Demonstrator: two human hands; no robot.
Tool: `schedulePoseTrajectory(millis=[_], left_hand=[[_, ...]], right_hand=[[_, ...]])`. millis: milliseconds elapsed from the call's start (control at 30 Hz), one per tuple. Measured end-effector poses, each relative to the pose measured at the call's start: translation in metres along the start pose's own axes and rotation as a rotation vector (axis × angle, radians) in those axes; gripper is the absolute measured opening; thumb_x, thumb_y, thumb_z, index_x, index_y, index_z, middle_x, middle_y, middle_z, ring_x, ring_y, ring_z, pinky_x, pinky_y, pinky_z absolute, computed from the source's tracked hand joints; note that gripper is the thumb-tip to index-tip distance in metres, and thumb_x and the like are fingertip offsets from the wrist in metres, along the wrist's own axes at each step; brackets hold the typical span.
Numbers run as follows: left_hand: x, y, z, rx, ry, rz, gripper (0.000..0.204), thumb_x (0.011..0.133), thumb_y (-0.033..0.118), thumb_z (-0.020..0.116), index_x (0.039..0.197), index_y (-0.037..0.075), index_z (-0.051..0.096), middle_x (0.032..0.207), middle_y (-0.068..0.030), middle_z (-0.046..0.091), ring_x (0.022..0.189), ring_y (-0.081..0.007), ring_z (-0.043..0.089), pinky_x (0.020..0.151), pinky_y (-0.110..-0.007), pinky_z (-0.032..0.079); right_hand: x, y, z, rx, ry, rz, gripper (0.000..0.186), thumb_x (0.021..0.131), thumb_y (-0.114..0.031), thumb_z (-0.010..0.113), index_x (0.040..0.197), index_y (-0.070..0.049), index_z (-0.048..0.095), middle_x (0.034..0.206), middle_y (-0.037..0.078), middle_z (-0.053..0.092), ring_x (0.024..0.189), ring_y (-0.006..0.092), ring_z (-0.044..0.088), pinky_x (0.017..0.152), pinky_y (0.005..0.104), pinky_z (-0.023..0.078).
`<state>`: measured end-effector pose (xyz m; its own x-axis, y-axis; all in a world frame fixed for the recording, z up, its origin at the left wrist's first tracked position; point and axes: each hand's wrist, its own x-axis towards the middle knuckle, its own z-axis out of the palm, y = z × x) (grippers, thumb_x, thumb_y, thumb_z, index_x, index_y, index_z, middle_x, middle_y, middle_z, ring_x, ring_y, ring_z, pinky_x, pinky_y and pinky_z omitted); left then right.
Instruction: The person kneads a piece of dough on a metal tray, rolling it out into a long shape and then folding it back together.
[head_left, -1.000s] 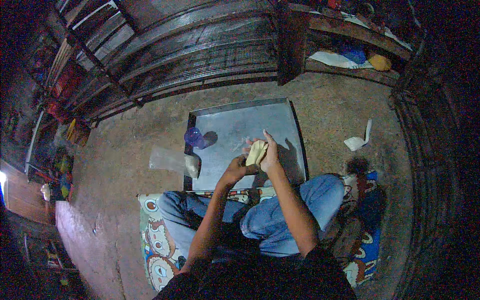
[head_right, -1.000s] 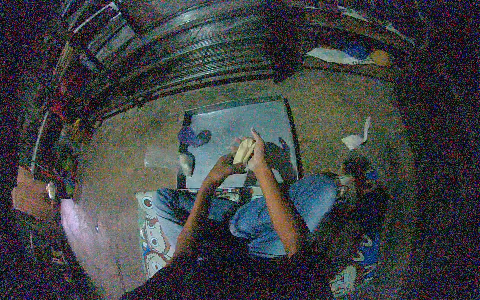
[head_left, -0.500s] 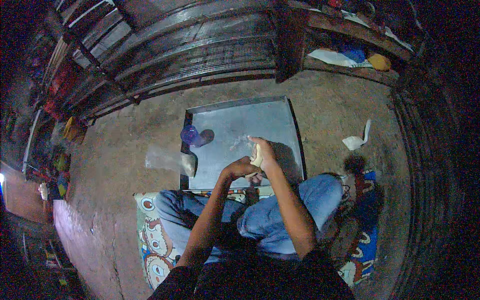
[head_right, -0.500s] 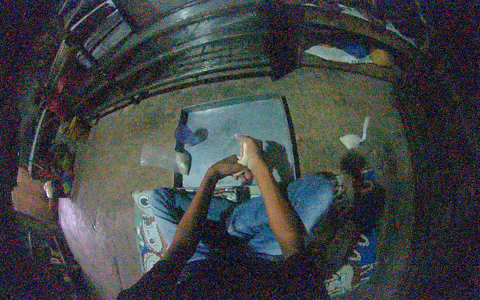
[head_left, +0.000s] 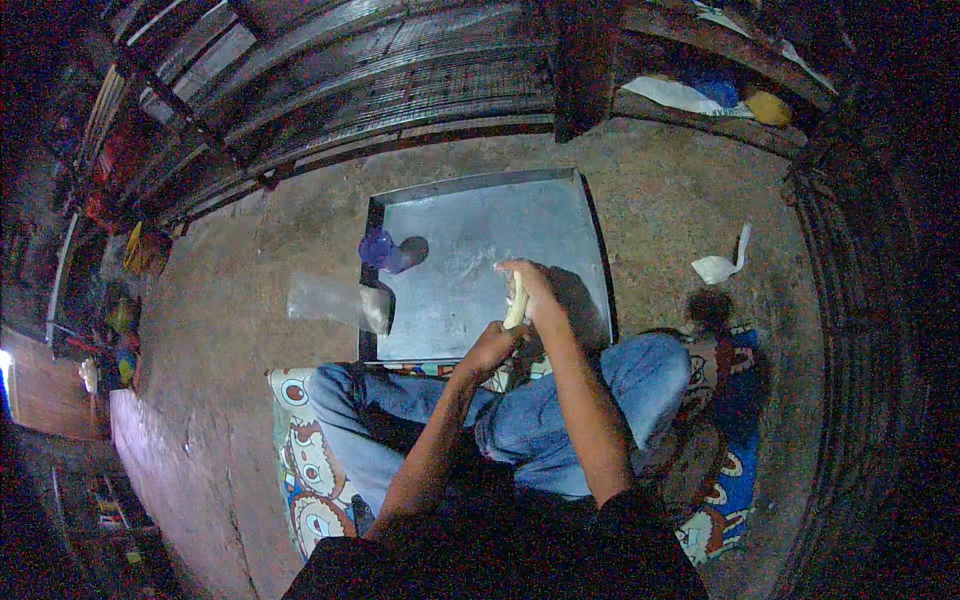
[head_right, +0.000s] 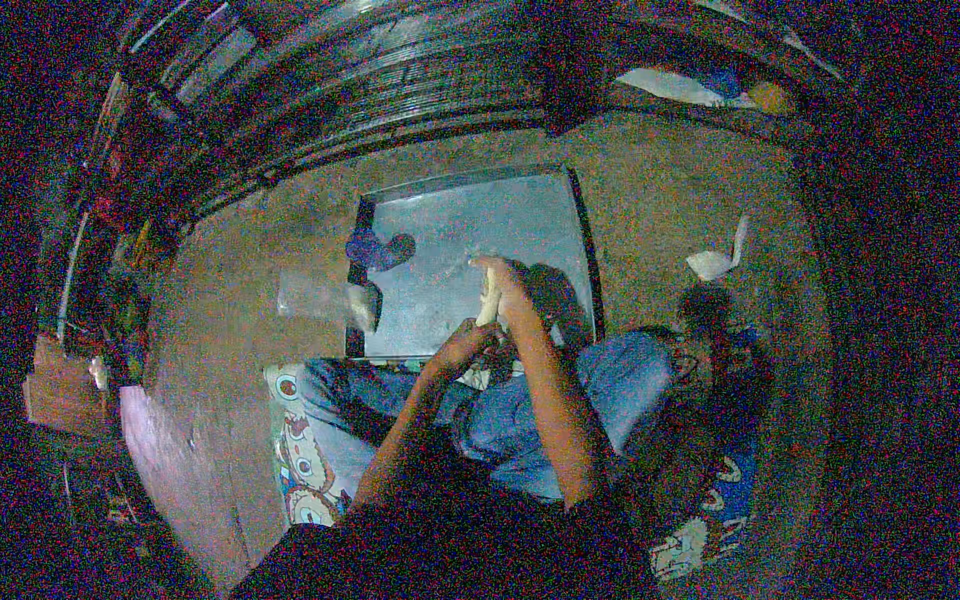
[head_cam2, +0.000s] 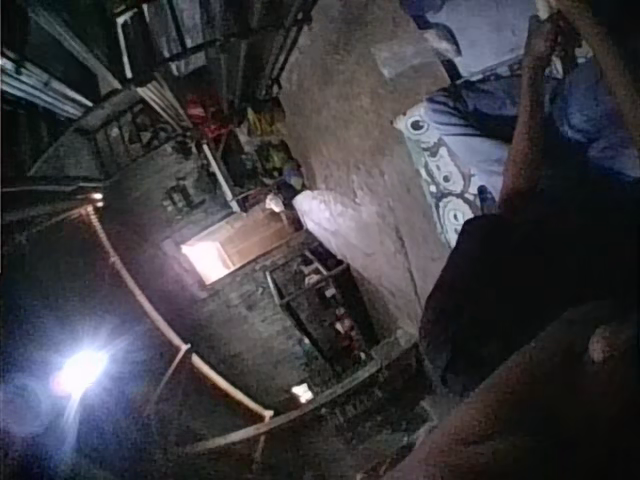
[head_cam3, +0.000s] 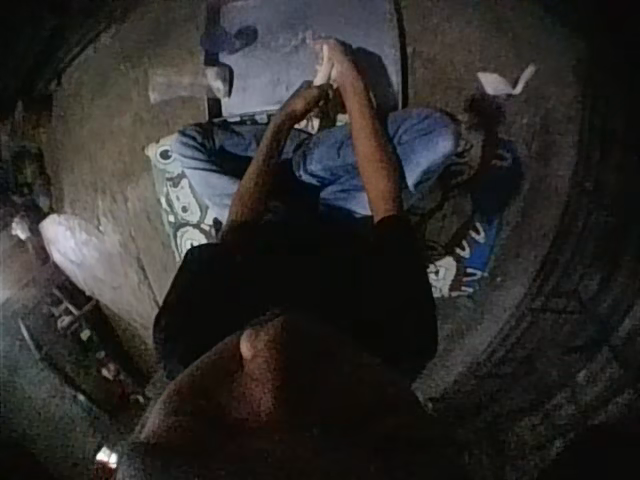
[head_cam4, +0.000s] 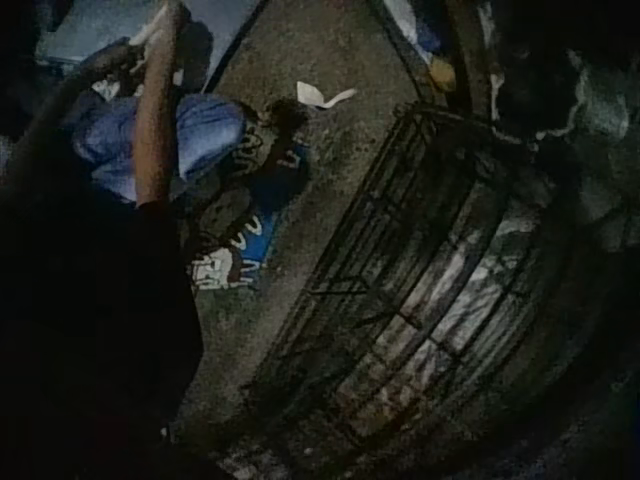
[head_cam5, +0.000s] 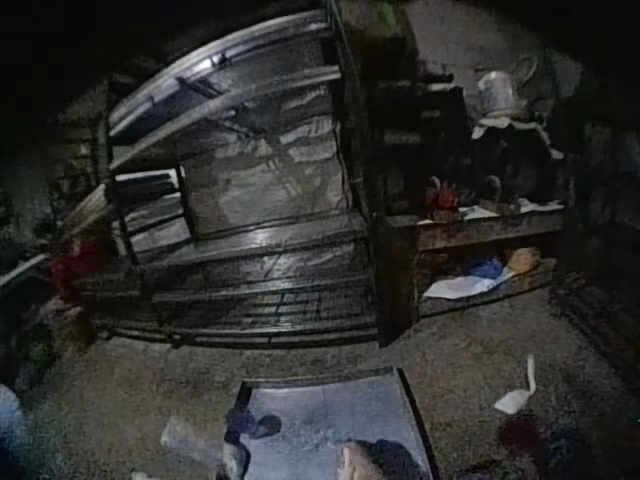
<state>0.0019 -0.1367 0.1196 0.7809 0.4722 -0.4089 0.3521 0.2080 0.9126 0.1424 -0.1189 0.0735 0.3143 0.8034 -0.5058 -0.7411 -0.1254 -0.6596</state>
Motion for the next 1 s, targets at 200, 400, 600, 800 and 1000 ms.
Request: schedulePoseTrajectory(millis=[200,400,600,800,1000], left_hand=[[-0.007,-0.007,0.007,-0.093,0.048,-0.015,0.033,0.083,0.032,0.056,0.079,-0.001,0.06,0.061,-0.0035,0.056,0.048,-0.0108,0.046,0.044,-0.028,0.036],[-0.006,-0.019,0.016,-0.076,0.15,-0.11,0.034,0.084,0.034,0.056,0.078,0.0,0.056,0.06,-0.0007,0.051,0.049,-0.0105,0.044,0.043,-0.028,0.034],[-0.022,-0.007,0.023,-0.073,0.188,-0.104,0.036,0.086,0.034,0.055,0.084,-0.002,0.054,0.061,-0.0013,0.051,0.051,-0.0111,0.045,0.044,-0.029,0.035],[-0.026,-0.009,0.022,-0.043,0.127,-0.09,0.04,0.086,0.035,0.053,0.093,-0.005,0.052,0.068,-0.0063,0.056,0.054,-0.0134,0.049,0.047,-0.03,0.038],[-0.023,-0.02,0.021,-0.002,0.124,-0.165,0.047,0.085,0.038,0.055,0.098,-0.007,0.049,0.074,-0.0087,0.057,0.061,-0.0158,0.052,0.053,-0.031,0.041]], right_hand=[[0.001,-0.006,-0.001,-0.038,0.036,-0.004,0.022,0.065,-0.024,0.071,0.068,-0.013,0.052,0.054,0.001,0.043,0.041,0.0161,0.041,0.039,0.0303,0.037],[0.003,-0.011,-0.003,-0.106,0.044,0.026,0.02,0.068,-0.025,0.069,0.068,-0.012,0.053,0.053,0.0,0.043,0.041,0.0164,0.042,0.038,0.0303,0.037],[-0.01,-0.019,0.001,-0.107,-0.036,-0.035,0.02,0.068,-0.023,0.069,0.067,-0.013,0.052,0.051,0.0,0.041,0.04,0.0157,0.04,0.038,0.0305,0.036],[-0.005,-0.024,0.002,-0.105,0.028,0.067,0.021,0.065,-0.022,0.07,0.068,-0.013,0.051,0.052,0.0,0.041,0.039,0.0158,0.04,0.039,0.0318,0.036],[-0.005,-0.027,0.003,-0.073,0.09,0.058,0.02,0.065,-0.022,0.07,0.069,-0.013,0.052,0.052,0.001,0.04,0.039,0.0167,0.039,0.039,0.032,0.036]])
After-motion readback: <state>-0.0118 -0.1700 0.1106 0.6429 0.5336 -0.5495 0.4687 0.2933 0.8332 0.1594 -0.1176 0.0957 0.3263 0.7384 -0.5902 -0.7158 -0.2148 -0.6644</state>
